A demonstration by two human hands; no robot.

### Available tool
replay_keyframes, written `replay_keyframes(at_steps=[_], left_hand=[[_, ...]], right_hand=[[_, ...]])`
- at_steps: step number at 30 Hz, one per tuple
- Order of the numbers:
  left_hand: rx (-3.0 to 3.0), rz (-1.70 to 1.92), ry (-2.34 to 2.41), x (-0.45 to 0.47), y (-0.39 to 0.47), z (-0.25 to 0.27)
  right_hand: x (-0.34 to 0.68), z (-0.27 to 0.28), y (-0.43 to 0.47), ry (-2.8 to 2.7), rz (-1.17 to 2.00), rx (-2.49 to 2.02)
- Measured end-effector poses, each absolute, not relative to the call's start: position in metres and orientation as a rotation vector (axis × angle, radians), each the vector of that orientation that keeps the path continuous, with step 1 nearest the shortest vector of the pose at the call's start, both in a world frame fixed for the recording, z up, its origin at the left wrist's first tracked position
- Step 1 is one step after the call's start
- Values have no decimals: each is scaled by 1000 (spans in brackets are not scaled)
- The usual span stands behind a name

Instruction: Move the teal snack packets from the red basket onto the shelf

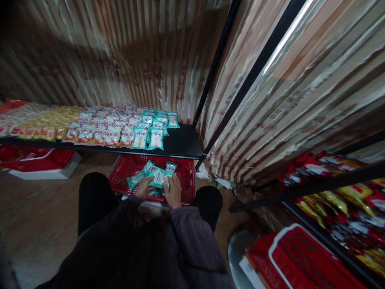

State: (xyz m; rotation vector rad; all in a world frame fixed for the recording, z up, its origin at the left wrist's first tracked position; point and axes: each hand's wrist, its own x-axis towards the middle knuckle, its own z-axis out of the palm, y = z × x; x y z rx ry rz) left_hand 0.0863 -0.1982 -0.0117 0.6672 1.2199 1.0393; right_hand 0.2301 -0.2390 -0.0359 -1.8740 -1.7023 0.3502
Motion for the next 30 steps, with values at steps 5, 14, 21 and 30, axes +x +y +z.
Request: replay_keyframes(at_steps=[5, 14, 21, 30], left_hand=[[713, 964, 1147, 59, -204, -10], [718, 978, 1045, 62, -193, 17], [643, 1026, 1029, 62, -197, 10], [702, 998, 1076, 95, -215, -11]], right_hand=[[235, -39, -251, -1306, 594, -1747], [251, -35, -222, -558, 1060, -1361], [226, -45, -227, -389, 1125, -1308], [207, -59, -238, -298, 934, -1302]])
